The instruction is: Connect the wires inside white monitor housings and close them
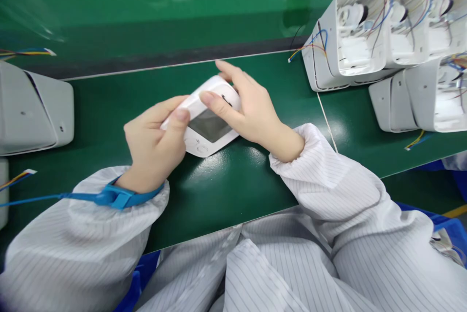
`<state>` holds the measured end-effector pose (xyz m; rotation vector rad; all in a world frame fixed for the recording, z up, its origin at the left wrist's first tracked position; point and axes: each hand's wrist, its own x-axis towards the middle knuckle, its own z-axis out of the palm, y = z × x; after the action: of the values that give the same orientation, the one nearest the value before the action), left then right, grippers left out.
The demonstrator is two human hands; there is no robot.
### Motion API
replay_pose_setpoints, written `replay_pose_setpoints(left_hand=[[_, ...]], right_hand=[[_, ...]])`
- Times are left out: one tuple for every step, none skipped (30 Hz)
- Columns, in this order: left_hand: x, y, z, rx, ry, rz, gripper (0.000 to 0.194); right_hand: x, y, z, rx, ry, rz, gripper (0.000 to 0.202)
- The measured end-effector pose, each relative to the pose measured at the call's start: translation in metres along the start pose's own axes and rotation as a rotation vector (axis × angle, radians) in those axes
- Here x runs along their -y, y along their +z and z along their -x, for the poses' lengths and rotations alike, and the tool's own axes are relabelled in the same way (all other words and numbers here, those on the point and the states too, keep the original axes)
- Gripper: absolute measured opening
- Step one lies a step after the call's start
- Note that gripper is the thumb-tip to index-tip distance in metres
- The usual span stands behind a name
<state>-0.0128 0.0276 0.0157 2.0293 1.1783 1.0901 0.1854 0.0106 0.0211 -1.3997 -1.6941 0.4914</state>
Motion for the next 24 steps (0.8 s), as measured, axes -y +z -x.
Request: replay_pose_setpoints(left_hand=[[0.002,0.001,-0.002,-0.026,-0.046,0.039,0.036],[0.004,0.003,-0.003,-0.037,-0.087,0.071,0.037],[0.006,0.004,-0.004,-0.033,-0.116,0.093,0.038],[0.007,0.004,-0.004,-0.025,-0.131,0.104,0.039],[0.007,0.005,-0.004,-0.014,-0.134,0.106,0.04],[0.006,0.005,-0.003,-0.007,-0.129,0.102,0.041],[0.006,0.005,-0.003,-0.003,-0.121,0.095,0.041],[0.005,0.005,-0.002,0.002,-0.114,0.089,0.041],[0.004,0.005,-0.001,0.006,-0.107,0.085,0.041],[0.003,0.005,-0.001,0.011,-0.104,0.082,0.04],[0.003,0.005,-0.001,0.016,-0.1,0.079,0.039],[0.002,0.005,-0.001,0.018,-0.095,0.075,0.039],[0.002,0.006,-0.001,0.018,-0.088,0.071,0.039],[0.003,0.006,-0.002,0.015,-0.082,0.066,0.04],[0.004,0.006,-0.003,0.011,-0.076,0.063,0.04],[0.005,0.006,-0.004,0.008,-0.072,0.065,0.041],[0.006,0.006,-0.004,0.007,-0.071,0.074,0.041],[0.008,0.005,-0.005,0.01,-0.073,0.091,0.042],[0.01,0.005,-0.006,0.014,-0.073,0.111,0.042],[0.012,0.004,-0.007,0.017,-0.071,0.13,0.043],[0.014,0.004,-0.008,0.016,-0.068,0.15,0.043],[0.016,0.003,-0.008,0.005,-0.063,0.173,0.043],[0.017,0.004,-0.009,-0.016,-0.054,0.202,0.043],[0.019,0.004,-0.01,-0.049,-0.044,0.241,0.042]], right_hand=[[-0.003,0.001,-0.002,0.032,0.014,0.006,0.064],[-0.007,0.002,-0.003,0.066,0.035,0.016,0.065],[-0.01,0.002,-0.005,0.096,0.058,0.029,0.066],[-0.012,0.002,-0.007,0.118,0.079,0.043,0.067],[-0.013,0.001,-0.009,0.132,0.094,0.057,0.068],[-0.014,0.0,-0.01,0.14,0.1,0.07,0.068],[-0.014,-0.001,-0.011,0.146,0.099,0.08,0.067],[-0.014,-0.002,-0.012,0.15,0.096,0.086,0.066],[-0.014,-0.003,-0.012,0.155,0.092,0.089,0.066],[-0.013,-0.003,-0.013,0.16,0.09,0.088,0.065],[-0.014,-0.003,-0.013,0.162,0.089,0.086,0.065],[-0.014,-0.003,-0.013,0.162,0.087,0.082,0.066],[-0.015,-0.003,-0.013,0.159,0.082,0.075,0.066],[-0.016,-0.002,-0.013,0.153,0.076,0.066,0.067],[-0.017,-0.001,-0.012,0.144,0.067,0.058,0.068],[-0.019,-0.001,-0.011,0.136,0.058,0.049,0.068],[-0.02,0.0,-0.011,0.13,0.05,0.039,0.068],[-0.02,0.0,-0.01,0.125,0.043,0.026,0.067],[-0.021,0.0,-0.01,0.122,0.039,0.009,0.067],[-0.021,0.0,-0.01,0.119,0.039,-0.014,0.066],[-0.021,0.0,-0.01,0.113,0.043,-0.044,0.066],[-0.02,-0.001,-0.011,0.105,0.052,-0.082,0.066],[-0.02,0.0,-0.012,0.096,0.065,-0.125,0.067],[-0.019,0.0,-0.012,0.091,0.08,-0.17,0.067]])
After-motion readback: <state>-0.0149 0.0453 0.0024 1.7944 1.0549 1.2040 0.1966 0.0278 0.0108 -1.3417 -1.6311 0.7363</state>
